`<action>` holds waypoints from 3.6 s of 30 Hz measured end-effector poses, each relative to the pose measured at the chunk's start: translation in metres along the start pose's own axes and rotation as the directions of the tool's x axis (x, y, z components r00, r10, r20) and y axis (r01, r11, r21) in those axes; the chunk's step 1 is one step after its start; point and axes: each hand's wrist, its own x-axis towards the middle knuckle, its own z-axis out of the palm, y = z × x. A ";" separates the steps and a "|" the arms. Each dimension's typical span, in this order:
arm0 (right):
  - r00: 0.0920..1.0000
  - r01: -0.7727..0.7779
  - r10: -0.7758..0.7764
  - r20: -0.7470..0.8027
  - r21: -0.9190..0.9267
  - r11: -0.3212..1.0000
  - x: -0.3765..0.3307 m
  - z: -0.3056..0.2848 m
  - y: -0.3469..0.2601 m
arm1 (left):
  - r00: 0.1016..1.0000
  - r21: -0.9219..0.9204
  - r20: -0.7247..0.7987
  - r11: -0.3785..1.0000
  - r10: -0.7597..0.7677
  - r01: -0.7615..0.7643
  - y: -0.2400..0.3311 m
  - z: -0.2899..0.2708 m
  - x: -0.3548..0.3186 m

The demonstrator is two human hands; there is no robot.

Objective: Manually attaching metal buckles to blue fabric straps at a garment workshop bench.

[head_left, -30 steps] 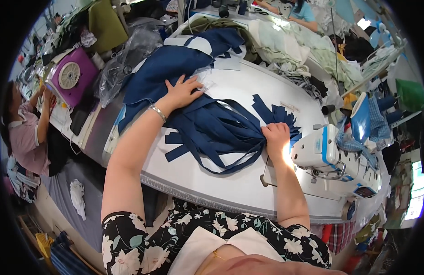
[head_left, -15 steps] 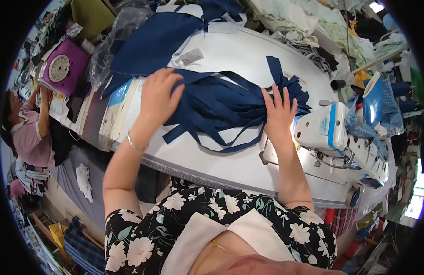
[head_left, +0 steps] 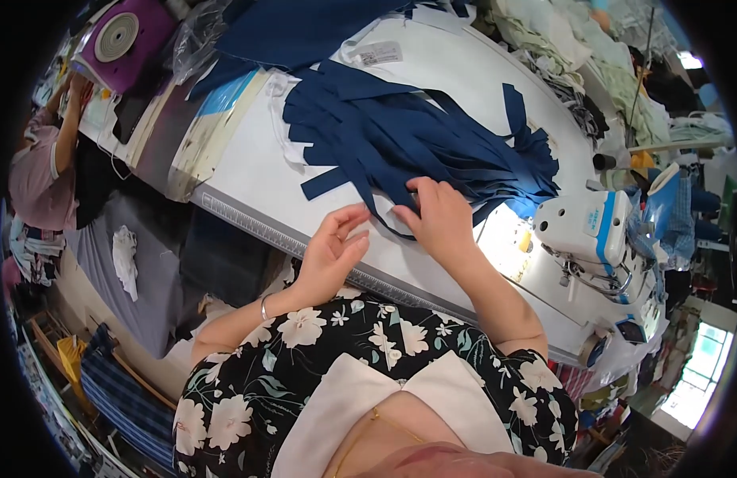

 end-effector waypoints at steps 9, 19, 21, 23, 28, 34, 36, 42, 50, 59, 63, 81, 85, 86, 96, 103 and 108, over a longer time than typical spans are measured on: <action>0.973 0.090 -0.092 0.212 0.021 0.996 -0.017 -0.010 -0.022 | 0.994 -0.229 -0.078 0.972 -0.080 0.060 0.005 -0.001 0.007; 0.934 0.337 -0.350 0.072 0.145 0.930 -0.018 -0.012 -0.033 | 0.828 -0.475 0.403 0.685 -0.389 0.553 0.002 0.005 0.018; 0.936 0.331 -0.350 0.017 0.292 0.898 -0.009 -0.019 -0.039 | 0.855 -0.504 0.188 0.699 -0.484 0.507 0.014 0.012 0.023; 0.972 0.215 -0.234 -0.011 0.436 0.874 0.002 -0.020 -0.030 | 0.943 -0.505 -0.083 0.830 -0.322 0.239 0.012 0.019 0.025; 0.995 0.088 -0.077 -0.068 0.177 0.980 0.029 0.007 -0.019 | 0.968 -0.481 -0.093 0.862 -0.233 0.161 0.002 0.008 0.020; 0.997 0.059 -0.063 -0.040 -0.080 0.995 0.047 0.034 -0.026 | 0.978 -0.473 -0.060 0.868 -0.200 0.149 0.000 0.004 0.018; 0.998 0.012 -0.016 -0.066 -0.063 0.998 0.047 0.039 -0.021 | 0.972 -0.441 -0.067 0.881 -0.225 0.173 -0.002 0.005 0.018; 0.998 0.025 -0.029 -0.061 -0.064 0.998 0.043 0.038 -0.019 | 0.978 -0.502 0.018 0.844 -0.208 0.189 -0.003 0.008 0.017; 1.000 -0.002 0.002 -0.013 0.023 1.000 0.050 0.027 -0.026 | 0.980 -0.493 0.043 0.848 -0.196 0.191 -0.003 0.009 0.015; 0.938 -0.335 0.301 0.170 0.658 0.674 0.046 0.000 -0.016 | 0.976 -0.439 -0.021 0.880 -0.215 0.184 0.005 0.003 0.016; 0.908 -0.400 0.331 0.255 0.759 0.513 0.031 -0.014 -0.020 | 0.977 -0.377 0.013 0.904 -0.213 0.202 0.005 0.009 0.021; 1.000 -0.001 0.003 -0.005 0.360 0.933 -0.002 -0.015 -0.026 | 0.988 -0.407 -0.048 0.906 -0.149 0.116 0.003 0.021 0.020; 0.999 -0.037 0.048 -0.018 0.393 0.919 -0.003 -0.015 -0.025 | 0.992 -0.440 -0.046 0.894 -0.118 0.086 -0.003 0.019 0.020; 0.998 -0.050 0.059 -0.010 0.390 0.919 -0.003 -0.016 -0.025 | 0.993 -0.454 -0.034 0.887 -0.116 0.088 -0.005 0.018 0.019; 0.978 0.192 -0.206 0.012 0.315 0.929 0.000 -0.021 -0.031 | 0.995 -0.360 0.006 0.928 -0.097 0.093 -0.007 0.015 0.018; 0.963 0.107 -0.117 -0.241 -0.055 0.993 0.040 -0.002 -0.001 | 0.961 -0.225 -0.019 0.935 0.277 -0.275 -0.010 0.022 0.023; 0.971 0.093 -0.130 -0.202 -0.181 0.979 0.056 0.007 0.008 | 0.985 -0.311 -0.042 0.935 0.166 -0.171 -0.017 0.022 0.028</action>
